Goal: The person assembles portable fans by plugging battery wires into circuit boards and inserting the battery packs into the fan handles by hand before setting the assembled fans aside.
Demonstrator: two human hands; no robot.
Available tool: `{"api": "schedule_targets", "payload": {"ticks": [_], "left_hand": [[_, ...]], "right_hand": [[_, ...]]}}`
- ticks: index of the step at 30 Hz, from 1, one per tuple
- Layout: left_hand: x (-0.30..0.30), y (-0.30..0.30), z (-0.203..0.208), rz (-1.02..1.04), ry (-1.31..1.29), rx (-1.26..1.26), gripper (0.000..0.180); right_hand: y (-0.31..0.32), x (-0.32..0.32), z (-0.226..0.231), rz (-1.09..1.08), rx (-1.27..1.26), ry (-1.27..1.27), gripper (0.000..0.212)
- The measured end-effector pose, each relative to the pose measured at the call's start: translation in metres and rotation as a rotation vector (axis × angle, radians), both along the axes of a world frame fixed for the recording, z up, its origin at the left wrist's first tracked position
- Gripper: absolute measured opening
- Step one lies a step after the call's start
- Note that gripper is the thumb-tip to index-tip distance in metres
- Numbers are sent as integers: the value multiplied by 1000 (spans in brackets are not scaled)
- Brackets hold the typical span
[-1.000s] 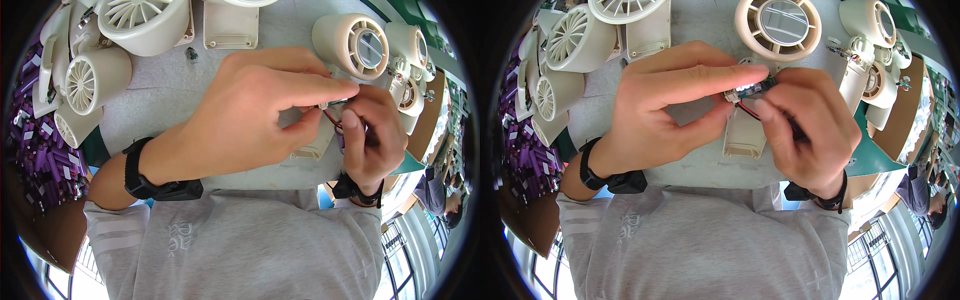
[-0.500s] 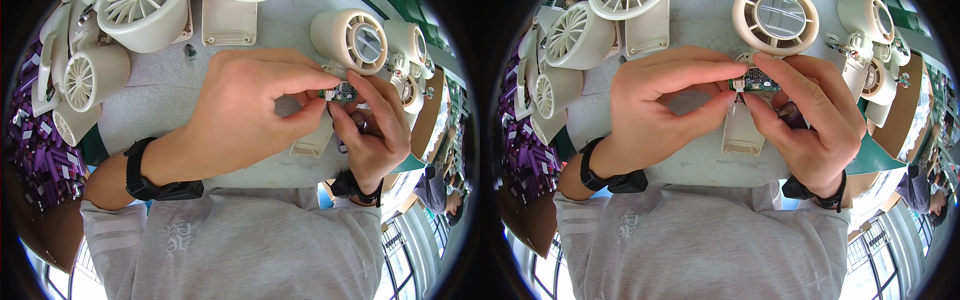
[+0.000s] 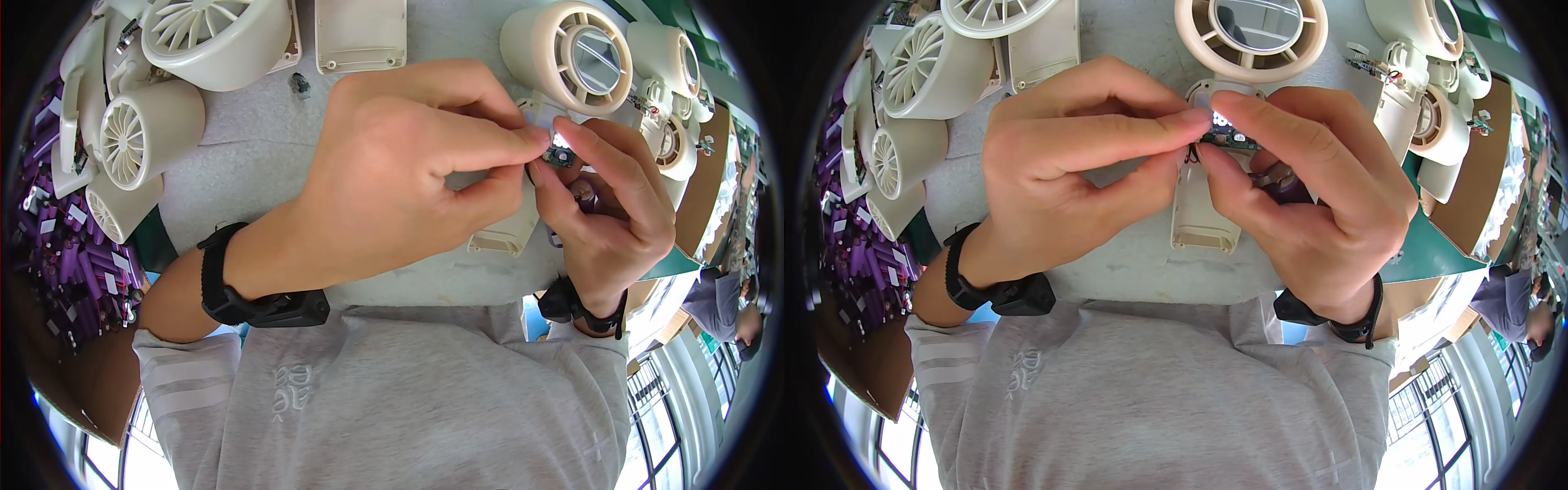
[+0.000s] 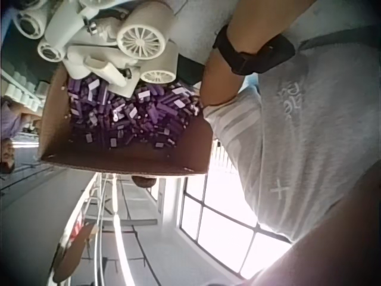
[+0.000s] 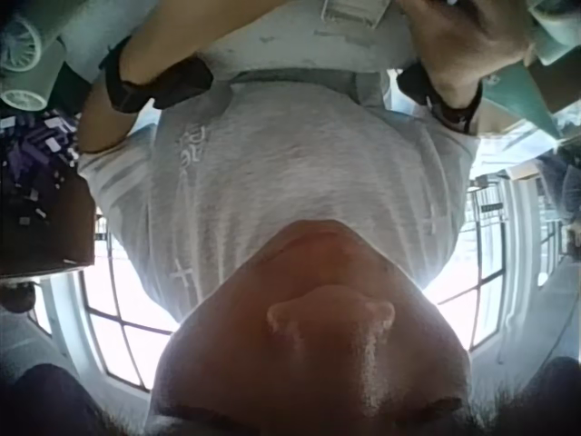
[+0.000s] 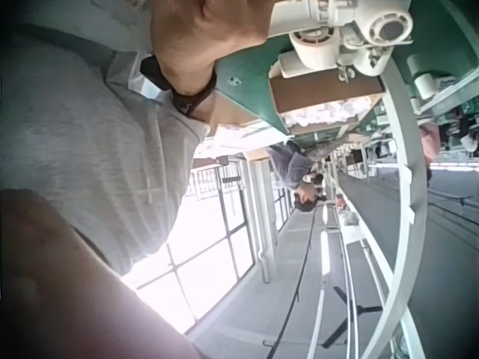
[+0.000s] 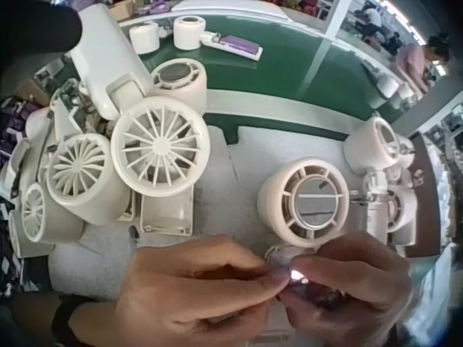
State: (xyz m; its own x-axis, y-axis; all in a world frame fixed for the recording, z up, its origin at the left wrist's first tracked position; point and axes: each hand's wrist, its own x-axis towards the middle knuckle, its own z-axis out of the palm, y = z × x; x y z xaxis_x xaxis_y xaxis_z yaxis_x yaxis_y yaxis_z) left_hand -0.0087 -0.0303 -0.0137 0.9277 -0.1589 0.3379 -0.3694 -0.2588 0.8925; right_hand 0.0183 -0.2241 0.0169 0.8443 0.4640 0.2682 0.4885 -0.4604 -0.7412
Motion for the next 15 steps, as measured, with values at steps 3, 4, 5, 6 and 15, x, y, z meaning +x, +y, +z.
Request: {"api": "schedule_targets", "payload": {"ticks": [3, 4, 5, 6, 15], "left_hand": [[1, -3, -2, 25, -59, -13, 32], [1, -5, -1, 23, -62, -11, 32], [0, -7, 1, 40, 0, -16, 34], [-1, -10, 3, 57, 61, -20, 36], [-3, -18, -3, 51, 29, 106, 43]], "right_hand": [[-2, -1, 3, -25, -6, 122, 38], [-1, -1, 1, -27, 44, 144, 37], [-1, -1, -1, -29, 93, 166, 35], [0, -2, -2, -30, 142, 189, 34], [2, -5, 4, -51, 94, 159, 27]]}}
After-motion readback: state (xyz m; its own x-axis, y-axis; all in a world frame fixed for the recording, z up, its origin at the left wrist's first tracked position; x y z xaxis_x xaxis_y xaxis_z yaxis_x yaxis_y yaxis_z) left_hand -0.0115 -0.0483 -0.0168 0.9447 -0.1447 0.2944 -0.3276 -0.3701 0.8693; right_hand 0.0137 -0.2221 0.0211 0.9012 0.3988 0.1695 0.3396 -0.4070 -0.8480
